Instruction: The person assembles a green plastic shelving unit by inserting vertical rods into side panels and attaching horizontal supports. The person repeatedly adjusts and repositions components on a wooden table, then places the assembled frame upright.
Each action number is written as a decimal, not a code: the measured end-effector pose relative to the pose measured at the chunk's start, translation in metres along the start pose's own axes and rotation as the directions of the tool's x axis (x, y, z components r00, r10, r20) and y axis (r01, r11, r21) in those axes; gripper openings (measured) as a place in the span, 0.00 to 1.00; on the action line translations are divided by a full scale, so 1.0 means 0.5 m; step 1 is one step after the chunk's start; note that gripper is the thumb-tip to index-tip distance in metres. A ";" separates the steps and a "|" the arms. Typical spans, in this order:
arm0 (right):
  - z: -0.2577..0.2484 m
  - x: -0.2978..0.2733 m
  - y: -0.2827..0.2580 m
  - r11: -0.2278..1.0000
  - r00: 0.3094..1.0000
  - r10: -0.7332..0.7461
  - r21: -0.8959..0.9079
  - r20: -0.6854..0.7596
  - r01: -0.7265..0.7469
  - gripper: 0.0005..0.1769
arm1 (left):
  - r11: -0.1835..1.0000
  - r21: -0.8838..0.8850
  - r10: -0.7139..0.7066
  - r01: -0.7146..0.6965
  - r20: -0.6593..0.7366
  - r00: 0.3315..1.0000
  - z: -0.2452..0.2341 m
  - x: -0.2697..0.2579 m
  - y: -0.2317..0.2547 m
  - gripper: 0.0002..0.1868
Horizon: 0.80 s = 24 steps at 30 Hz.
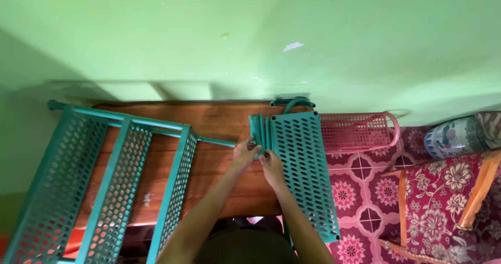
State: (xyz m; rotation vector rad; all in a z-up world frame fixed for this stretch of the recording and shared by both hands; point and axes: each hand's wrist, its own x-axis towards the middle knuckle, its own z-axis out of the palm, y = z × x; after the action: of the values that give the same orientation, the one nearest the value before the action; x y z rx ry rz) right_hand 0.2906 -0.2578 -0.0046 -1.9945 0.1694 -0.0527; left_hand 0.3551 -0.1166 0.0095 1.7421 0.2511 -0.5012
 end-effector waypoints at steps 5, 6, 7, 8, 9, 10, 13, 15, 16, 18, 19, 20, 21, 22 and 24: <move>-0.028 0.041 -0.010 0.942 0.986 0.147 -0.292 -0.077 -0.163 0.18 | 0.904 0.403 0.194 -0.142 -0.089 0.977 0.013 0.022 -0.007 0.40; -0.024 0.045 -0.022 0.929 0.978 0.191 -0.306 -0.087 -0.208 0.17 | 0.903 0.412 0.167 -0.119 -0.082 0.983 0.015 0.028 -0.008 0.41; -0.018 0.049 -0.036 0.914 0.967 0.234 -0.319 -0.098 -0.253 0.17 | 0.912 0.365 0.222 -0.187 -0.056 0.973 0.018 0.034 -0.009 0.42; -0.012 0.046 -0.050 0.880 0.977 0.164 -0.428 -0.134 -0.206 0.16 | 0.915 0.316 0.276 -0.252 -0.032 0.961 0.021 0.036 -0.012 0.43; -0.005 0.042 -0.065 0.831 0.983 0.088 -0.532 -0.161 -0.162 0.16 | 0.911 0.264 0.330 -0.316 -0.010 0.944 0.024 0.038 -0.013 0.43; 0.000 0.043 -0.079 0.768 0.984 0.009 -0.629 -0.178 -0.121 0.15 | 0.933 0.278 0.235 -0.228 0.011 0.972 0.025 0.040 -0.016 0.43; 0.003 0.045 -0.111 0.698 0.961 0.267 -0.674 -0.067 -0.241 0.19 | 0.942 0.335 0.004 -0.024 0.062 0.998 0.030 0.035 -0.032 0.43; 0.002 0.050 -0.125 0.673 0.961 0.271 -0.705 -0.045 -0.223 0.20 | 0.923 0.384 -0.056 0.025 0.069 0.996 0.029 0.036 -0.036 0.42; 0.001 0.049 -0.130 0.660 0.961 0.275 -0.721 -0.033 -0.213 0.21 | 0.925 0.379 -0.037 0.008 0.070 0.997 0.029 0.036 -0.039 0.41; -0.003 0.049 -0.135 0.671 0.968 0.248 -0.718 -0.018 -0.185 0.20 | 0.929 0.369 -0.001 -0.025 0.071 0.997 0.028 0.037 -0.045 0.40; -0.004 0.048 -0.137 0.676 0.972 0.236 -0.717 -0.010 -0.171 0.19 | 0.929 0.370 0.002 -0.028 0.070 0.998 0.026 0.039 -0.048 0.40; -0.006 0.045 -0.137 0.681 0.974 0.228 -0.713 -0.006 -0.164 0.20 | 0.929 0.368 0.001 -0.027 0.070 0.998 0.027 0.037 -0.053 0.40; -0.008 0.044 -0.138 0.686 0.975 0.221 -0.710 -0.003 -0.157 0.20 | 0.930 0.367 0.000 -0.025 0.069 0.998 0.028 0.035 -0.059 0.39; -0.009 0.040 -0.140 0.692 0.977 0.214 -0.705 0.000 -0.152 0.20 | 0.931 0.364 0.010 -0.036 0.073 0.997 0.027 0.031 -0.065 0.40; -0.016 0.036 -0.149 0.697 0.976 0.216 -0.698 -0.014 -0.165 0.17 | 0.930 0.362 0.038 -0.065 0.080 0.996 0.020 0.026 -0.069 0.41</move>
State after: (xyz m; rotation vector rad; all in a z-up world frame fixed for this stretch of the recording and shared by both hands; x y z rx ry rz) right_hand 0.3147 -0.2373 0.0659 -2.7250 0.4003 0.2564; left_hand 0.3499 -0.1197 -0.0286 2.0817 0.0610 -0.5991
